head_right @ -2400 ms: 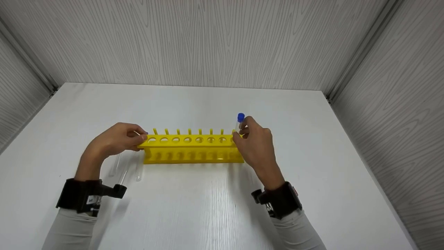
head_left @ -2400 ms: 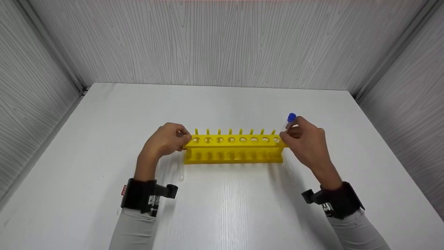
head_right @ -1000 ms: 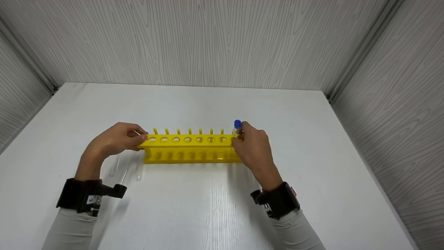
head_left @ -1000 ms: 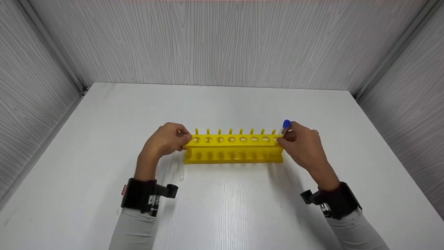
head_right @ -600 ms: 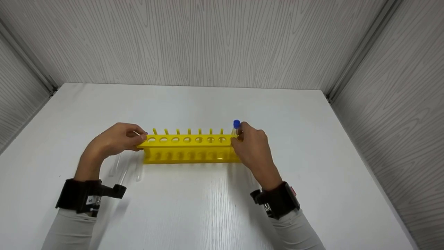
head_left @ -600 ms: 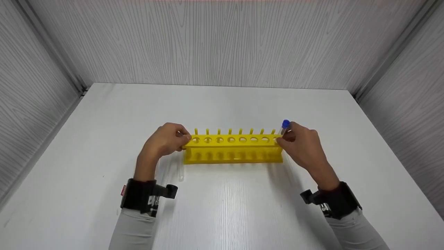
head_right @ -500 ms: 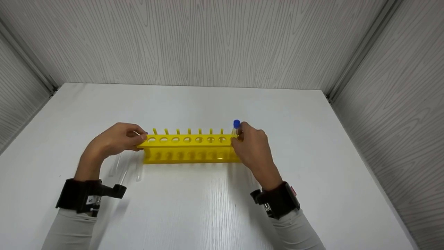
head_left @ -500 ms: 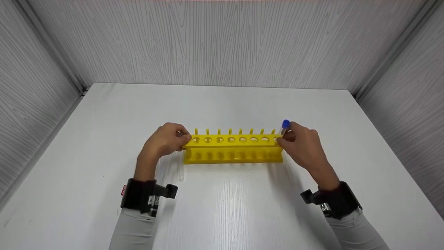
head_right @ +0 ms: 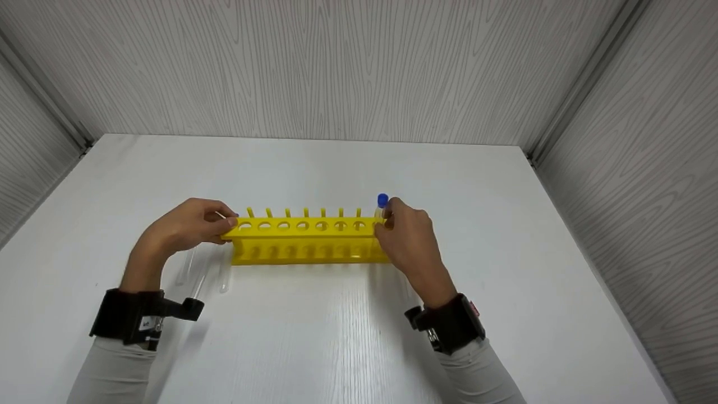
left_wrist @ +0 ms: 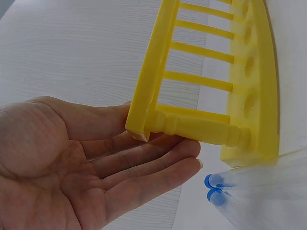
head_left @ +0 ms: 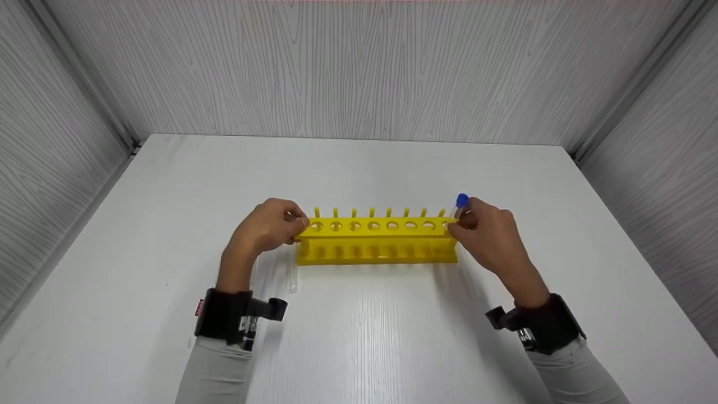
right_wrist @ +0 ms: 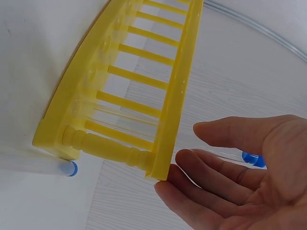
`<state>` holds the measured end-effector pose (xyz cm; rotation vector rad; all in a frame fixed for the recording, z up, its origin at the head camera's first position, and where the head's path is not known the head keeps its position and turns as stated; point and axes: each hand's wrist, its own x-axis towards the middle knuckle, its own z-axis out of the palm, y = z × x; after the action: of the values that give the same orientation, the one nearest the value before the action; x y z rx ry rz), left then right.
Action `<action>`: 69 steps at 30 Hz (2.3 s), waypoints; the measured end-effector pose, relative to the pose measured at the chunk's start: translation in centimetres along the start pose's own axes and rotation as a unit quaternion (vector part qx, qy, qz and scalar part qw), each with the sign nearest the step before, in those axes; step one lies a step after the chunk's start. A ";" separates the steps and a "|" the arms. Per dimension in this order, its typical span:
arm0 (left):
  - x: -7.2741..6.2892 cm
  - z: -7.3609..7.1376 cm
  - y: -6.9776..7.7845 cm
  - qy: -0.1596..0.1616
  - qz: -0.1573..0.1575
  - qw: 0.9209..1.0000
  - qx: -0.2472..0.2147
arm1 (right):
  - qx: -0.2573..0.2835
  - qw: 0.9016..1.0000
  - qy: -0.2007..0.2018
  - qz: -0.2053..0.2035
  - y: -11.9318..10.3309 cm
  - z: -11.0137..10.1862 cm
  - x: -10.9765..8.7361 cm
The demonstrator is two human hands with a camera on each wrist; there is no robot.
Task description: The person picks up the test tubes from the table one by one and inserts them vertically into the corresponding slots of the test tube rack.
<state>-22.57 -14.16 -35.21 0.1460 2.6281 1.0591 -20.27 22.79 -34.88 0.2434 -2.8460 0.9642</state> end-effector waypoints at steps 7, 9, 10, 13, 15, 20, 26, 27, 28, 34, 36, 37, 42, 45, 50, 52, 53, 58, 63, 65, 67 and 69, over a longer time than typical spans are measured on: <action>-0.1 0.0 0.2 0.001 -0.008 1.000 0.000 | -0.004 1.000 0.003 -0.006 0.1 -0.1 0.0; -0.1 0.0 0.2 -0.001 -0.009 1.000 -0.001 | -0.002 1.000 0.003 -0.007 0.1 -0.1 0.0; -0.1 -0.1 0.2 -0.001 -0.010 1.000 -0.001 | -0.003 1.000 0.003 -0.007 0.1 -0.1 0.0; -0.1 -0.1 0.3 -0.002 -0.012 1.000 -0.004 | -0.007 1.000 0.000 -0.004 0.0 -0.2 0.0; -0.1 -0.1 0.2 -0.004 -0.010 1.000 -0.005 | -0.008 1.000 -0.005 0.000 0.0 -0.3 0.0; -0.1 -0.1 0.1 -0.004 -0.006 1.000 -0.006 | -0.012 1.000 -0.007 0.002 -0.1 -0.6 -0.1; 0.0 -0.1 0.0 -0.006 0.001 1.000 -0.006 | -0.020 1.000 0.007 0.009 0.0 -1.3 -0.3; 0.0 -0.1 0.0 -0.007 0.002 1.000 -0.005 | -0.019 1.000 0.009 0.012 0.0 -1.4 -0.3; 0.0 -0.1 0.0 -0.007 0.003 1.000 -0.005 | -0.020 1.000 0.011 0.013 0.0 -1.5 -0.3; 0.0 -0.2 0.0 -0.012 0.008 1.000 -0.007 | -0.020 0.999 0.022 0.026 0.2 -2.0 -0.2; 0.0 -0.2 -0.1 -0.013 0.009 1.000 -0.008 | -0.022 0.999 0.023 0.031 0.4 -2.1 -0.2; 0.0 -0.2 -0.1 -0.013 0.010 1.000 -0.008 | -0.023 0.999 0.023 0.033 0.5 -2.2 -0.1; 0.0 -0.1 0.0 -0.011 0.004 1.000 -0.004 | -0.034 0.998 0.013 0.050 1.1 -2.3 0.2; 0.1 -0.1 0.0 -0.008 -0.002 1.000 0.001 | -0.035 0.998 0.008 0.059 1.4 -2.3 0.3; 0.0 -0.1 0.1 -0.007 -0.007 1.000 0.001 | -0.038 0.997 0.001 0.068 2.0 -2.3 0.5; 0.0 -0.1 0.2 -0.006 -0.006 1.000 -0.001 | -0.039 0.997 -0.005 0.072 2.3 -2.3 0.7; 0.0 -0.1 0.2 -0.006 -0.006 1.000 -0.002 | -0.040 0.996 -0.009 0.074 2.5 -2.2 0.8; 0.0 -0.1 0.3 -0.004 -0.009 1.000 -0.005 | -0.046 0.994 -0.032 0.090 3.4 -2.0 1.2; 0.0 -0.1 0.2 -0.004 -0.010 1.000 -0.005 | -0.052 0.991 -0.062 0.105 4.2 -1.8 1.5; 0.1 -0.1 0.1 -0.004 -0.008 1.000 -0.004 | -0.055 0.989 -0.076 0.111 4.4 -1.6 1.6; 0.1 -0.1 0.1 -0.004 -0.006 1.000 -0.003 | -0.058 0.987 -0.089 0.118 4.7 -1.3 1.8; 0.1 0.0 0.1 -0.003 -0.005 1.000 -0.002 | -0.060 0.985 -0.101 0.124 4.9 -1.1 2.0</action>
<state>-22.71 -14.09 -35.20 0.1353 2.6182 1.0592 -23.04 27.05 -36.59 -0.0298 -3.1657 0.8470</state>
